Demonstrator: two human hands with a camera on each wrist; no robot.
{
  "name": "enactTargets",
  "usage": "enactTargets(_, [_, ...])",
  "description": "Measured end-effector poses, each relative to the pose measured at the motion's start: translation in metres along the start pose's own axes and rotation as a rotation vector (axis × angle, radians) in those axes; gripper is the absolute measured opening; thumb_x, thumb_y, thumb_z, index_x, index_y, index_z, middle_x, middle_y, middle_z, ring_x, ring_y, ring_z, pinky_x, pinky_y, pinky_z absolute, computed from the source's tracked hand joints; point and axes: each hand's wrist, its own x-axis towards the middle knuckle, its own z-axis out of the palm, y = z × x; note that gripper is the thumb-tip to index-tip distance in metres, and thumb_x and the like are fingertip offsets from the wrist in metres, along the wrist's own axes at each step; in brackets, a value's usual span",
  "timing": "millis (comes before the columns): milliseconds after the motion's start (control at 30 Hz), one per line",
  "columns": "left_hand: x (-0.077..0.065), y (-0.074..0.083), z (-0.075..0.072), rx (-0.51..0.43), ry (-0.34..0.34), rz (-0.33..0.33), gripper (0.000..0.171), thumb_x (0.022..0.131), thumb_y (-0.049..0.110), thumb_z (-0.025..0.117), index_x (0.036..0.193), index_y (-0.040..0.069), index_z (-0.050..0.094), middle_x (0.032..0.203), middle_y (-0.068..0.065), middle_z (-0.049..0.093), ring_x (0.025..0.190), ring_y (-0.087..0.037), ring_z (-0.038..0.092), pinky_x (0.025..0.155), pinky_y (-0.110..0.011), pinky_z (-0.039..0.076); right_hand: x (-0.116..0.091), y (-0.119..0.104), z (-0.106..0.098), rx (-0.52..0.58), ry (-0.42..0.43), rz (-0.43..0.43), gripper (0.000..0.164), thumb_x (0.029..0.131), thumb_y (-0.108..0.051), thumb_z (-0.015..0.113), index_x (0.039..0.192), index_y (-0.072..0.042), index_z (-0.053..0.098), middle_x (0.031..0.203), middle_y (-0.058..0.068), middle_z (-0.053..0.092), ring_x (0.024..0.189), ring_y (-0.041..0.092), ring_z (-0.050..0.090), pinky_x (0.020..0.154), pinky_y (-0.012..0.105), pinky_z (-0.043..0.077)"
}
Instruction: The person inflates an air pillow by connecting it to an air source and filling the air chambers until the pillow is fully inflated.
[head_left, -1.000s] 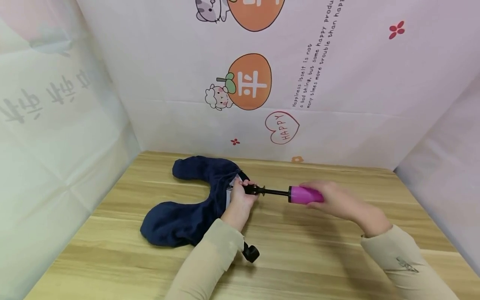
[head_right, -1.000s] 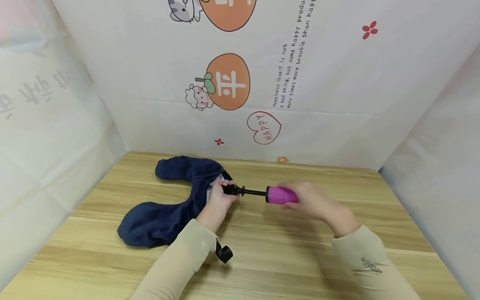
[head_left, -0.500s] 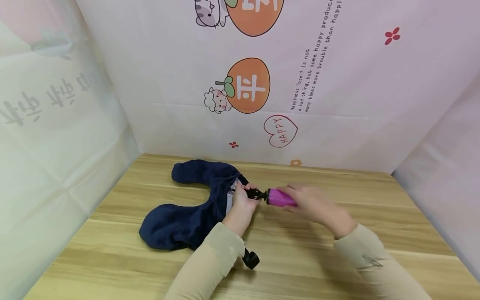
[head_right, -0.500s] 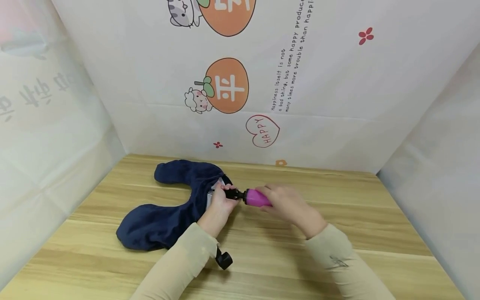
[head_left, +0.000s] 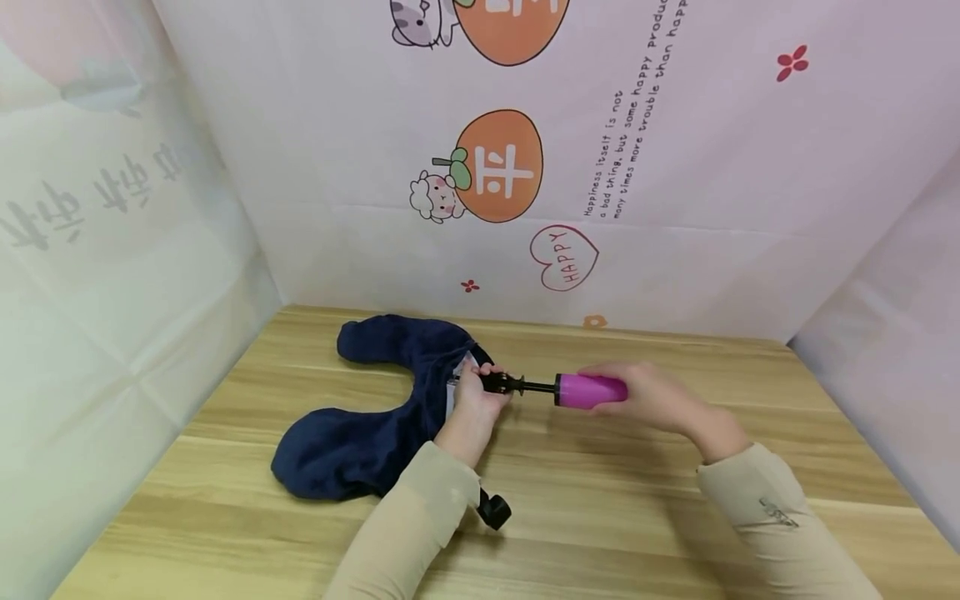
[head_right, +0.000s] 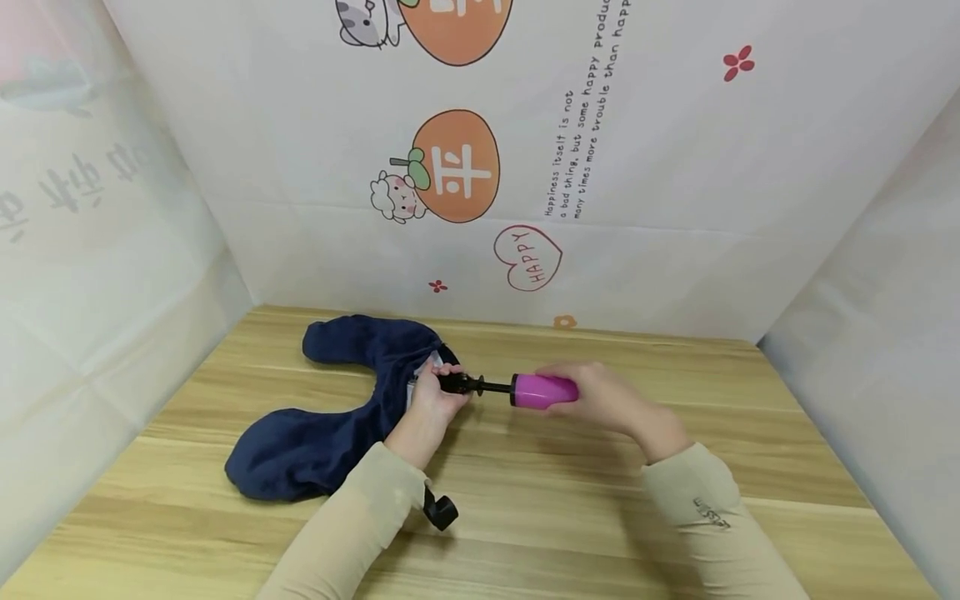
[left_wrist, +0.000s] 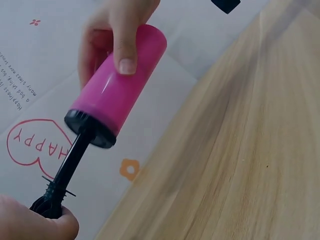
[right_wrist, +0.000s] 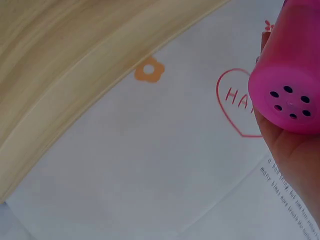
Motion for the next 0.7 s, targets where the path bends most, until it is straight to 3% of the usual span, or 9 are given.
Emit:
enactTargets(233, [0.005,0.010,-0.001,-0.045,-0.004,0.014,0.043,0.113,0.036,0.030,0.076,0.015,0.031,0.059,0.004,0.038,0.066,-0.013,0.044,0.075,-0.032,0.036,-0.012,0.012,-0.020,0.041,-0.008,0.041,0.055,0.083,-0.023,0.089,0.131,-0.005,0.069,0.113,0.009,0.072,0.092,0.019,0.064,0.079,0.042,0.053])
enactTargets(333, [0.005,0.011,-0.002,-0.045,-0.002,0.039,0.042,0.113,0.037,0.030,0.077,0.015,0.030,0.060,0.005,0.039,0.066,-0.013,0.044,0.076,-0.032,0.036,-0.014,0.013,-0.023,-0.010,0.006,0.048,0.055,0.082,-0.027,0.089,0.130,-0.006,0.070,0.111,0.007,0.073,0.090,0.018,0.064,0.079,0.043,0.052])
enactTargets(433, [0.004,0.008,-0.002,-0.045,-0.010,0.045,0.043,0.113,0.038,0.029,0.078,0.015,0.031,0.058,0.006,0.039,0.065,-0.012,0.044,0.076,-0.031,0.035,-0.007,0.005,-0.014,-0.092,0.036,0.008,0.053,0.082,-0.027,0.089,0.128,-0.008,0.071,0.110,0.007,0.074,0.089,0.018,0.066,0.079,0.044,0.053])
enactTargets(600, [0.000,-0.003,0.001,-0.046,-0.010,0.018,0.042,0.114,0.035,0.029,0.078,0.014,0.031,0.056,0.005,0.038,0.063,-0.013,0.043,0.073,-0.031,0.035,0.018,-0.019,0.015,-0.203,0.082,-0.153,0.048,0.085,-0.020,0.086,0.127,-0.003,0.070,0.113,0.014,0.073,0.094,0.028,0.070,0.081,0.047,0.055])
enactTargets(700, [0.000,-0.004,0.001,-0.039,0.001,0.027,0.039,0.114,0.034,0.030,0.081,0.013,0.032,0.057,0.005,0.038,0.063,-0.012,0.043,0.073,-0.030,0.035,0.028,-0.029,0.025,-0.238,0.096,-0.180,0.049,0.085,-0.019,0.086,0.127,-0.001,0.069,0.115,0.016,0.072,0.097,0.031,0.071,0.081,0.048,0.056])
